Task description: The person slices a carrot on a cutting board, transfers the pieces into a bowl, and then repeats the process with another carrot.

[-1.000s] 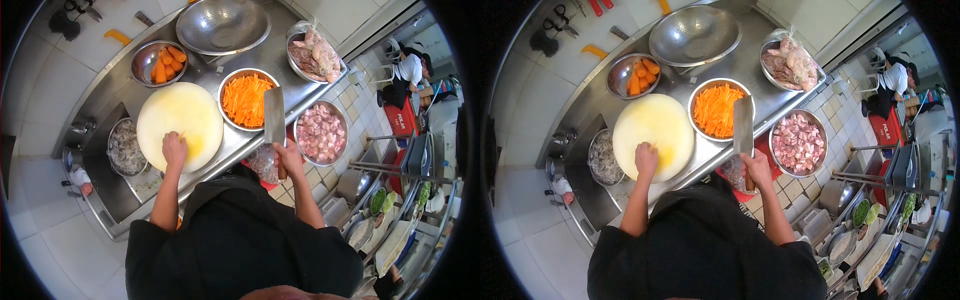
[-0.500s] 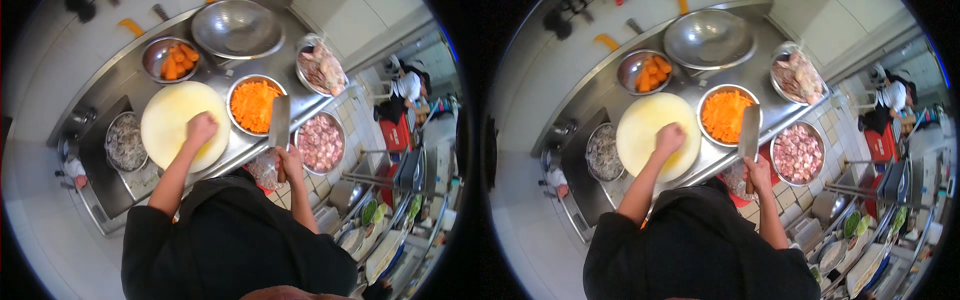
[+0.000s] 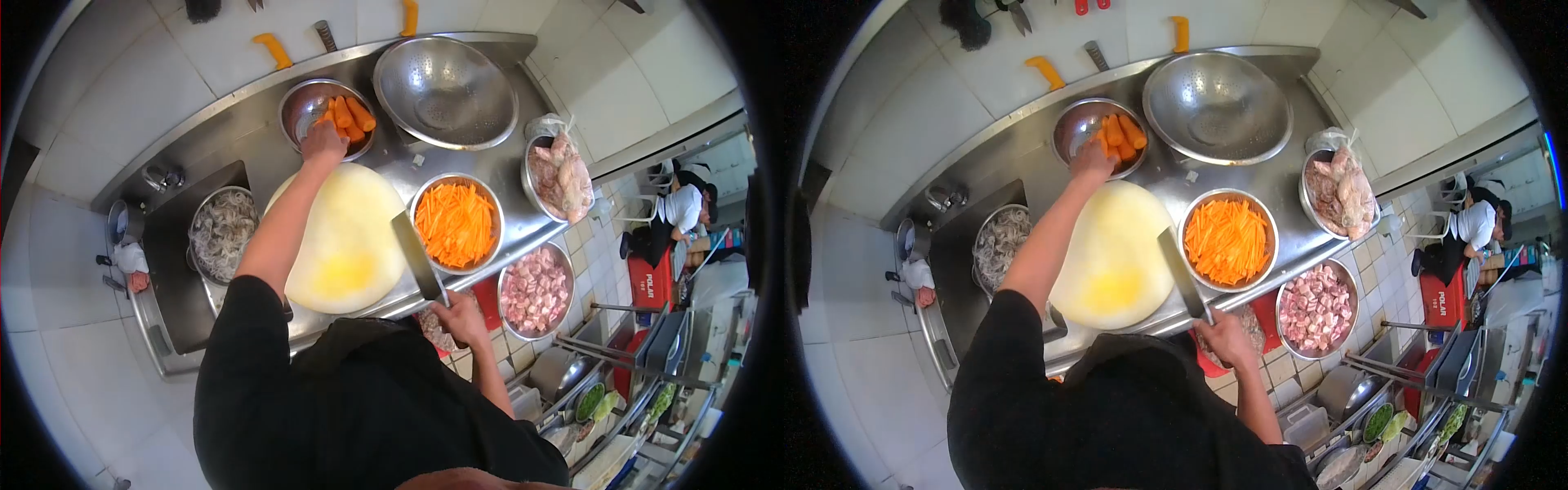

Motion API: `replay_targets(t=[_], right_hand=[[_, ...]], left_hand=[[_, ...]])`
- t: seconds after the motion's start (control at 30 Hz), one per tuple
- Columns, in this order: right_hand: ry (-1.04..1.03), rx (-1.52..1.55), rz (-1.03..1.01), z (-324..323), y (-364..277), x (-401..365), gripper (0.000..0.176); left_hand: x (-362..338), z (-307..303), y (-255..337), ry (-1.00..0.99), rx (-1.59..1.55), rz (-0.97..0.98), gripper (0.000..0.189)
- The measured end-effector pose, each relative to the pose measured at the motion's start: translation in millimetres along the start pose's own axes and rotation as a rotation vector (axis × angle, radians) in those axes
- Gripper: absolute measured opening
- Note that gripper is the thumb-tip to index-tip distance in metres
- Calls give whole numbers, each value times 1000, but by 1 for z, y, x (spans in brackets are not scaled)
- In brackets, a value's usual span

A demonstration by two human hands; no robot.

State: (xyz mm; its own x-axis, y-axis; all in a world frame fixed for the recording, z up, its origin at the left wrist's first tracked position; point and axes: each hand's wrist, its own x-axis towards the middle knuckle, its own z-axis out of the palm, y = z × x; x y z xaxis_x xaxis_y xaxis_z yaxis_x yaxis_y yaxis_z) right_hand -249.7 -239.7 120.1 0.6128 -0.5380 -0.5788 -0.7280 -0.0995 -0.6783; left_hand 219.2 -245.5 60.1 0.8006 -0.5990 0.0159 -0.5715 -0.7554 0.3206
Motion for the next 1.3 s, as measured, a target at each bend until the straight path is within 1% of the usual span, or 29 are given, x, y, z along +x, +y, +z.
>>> replay_targets(t=[0.07, 0.1, 0.17, 0.23, 0.3, 0.4, 0.43, 0.47, 0.53, 0.6, 0.63, 0.67, 0.73, 0.8, 0.87, 0.9, 0.97, 1.07, 1.1, 1.17, 1.2, 1.23, 1.3], right_hand=[[-53, -120, -25, 11, -10, 8, 39], [-74, -168, -32, 15, -20, 9, 40], [-115, -259, -34, 17, -41, 8, 42], [-99, -304, -52, 24, -41, 10, 43], [-85, -359, -70, 33, -28, 15, 42], [-13, -318, -154, 39, -18, 15, 42], [-27, -386, -152, 40, -17, 18, 41], [-16, -372, -166, 42, -11, 21, 38], [26, -401, -187, 46, -7, 25, 35], [102, -380, -302, 51, -6, 28, 32], [160, -327, -370, 54, -11, 27, 30], [159, -350, -320, 56, -17, 25, 30], [146, -402, -230, 59, -28, 23, 29], [158, -396, -199, 63, -28, 25, 29], [154, -390, -173, 64, -29, 26, 30], [156, -389, -145, 62, -31, 25, 32], [171, -390, -188, 63, -26, 20, 33], [161, -423, -234, 67, -17, 12, 32], [150, -430, -244, 69, -12, 10, 32], [168, -446, -251, 74, -6, 9, 32], [194, -456, -250, 76, -5, 9, 32], [221, -466, -249, 77, -4, 9, 32], [204, -507, -263, 75, -8, 11, 33]], left_hand=[[17, -3, -8, -91, -60, -94, 58], [25, 5, -18, -120, -38, -75, 66], [40, 19, -28, -142, -77, -84, 60], [43, 15, -29, -165, -138, -84, 53], [45, 4, -35, -183, -223, -83, 45], [60, 14, -67, -173, -721, -147, 33], [48, 6, -71, -172, -893, -118, 34], [37, -14, -70, -170, -1069, -89, 35], [1, -45, -71, -201, -1143, -206, 35], [-57, -61, -70, -125, -1215, -196, 38], [-82, -59, -75, -174, -1178, -203, 39], [-107, -53, -84, -218, -1140, -213, 41], [-159, -16, -103, -315, -1086, -306, 58], [-215, -7, -83, -336, -909, -473, 83], [-251, 40, -92, -165, -604, -333, 100], [-261, 34, -85, -195, -602, -351, 99], [-264, 7, -65, -248, -608, -390, 98], [-264, -25, -64, -175, -363, -212, 81], [-265, -24, -80, -176, -380, -31, 69], [-256, -7, -109, -76, -265, 347, 65], [-251, -7, -111, -25, -205, 540, 63], [-248, -6, -109, -62, -247, 581, 65], [-244, -5, -101, -132, -241, 586, 65]])
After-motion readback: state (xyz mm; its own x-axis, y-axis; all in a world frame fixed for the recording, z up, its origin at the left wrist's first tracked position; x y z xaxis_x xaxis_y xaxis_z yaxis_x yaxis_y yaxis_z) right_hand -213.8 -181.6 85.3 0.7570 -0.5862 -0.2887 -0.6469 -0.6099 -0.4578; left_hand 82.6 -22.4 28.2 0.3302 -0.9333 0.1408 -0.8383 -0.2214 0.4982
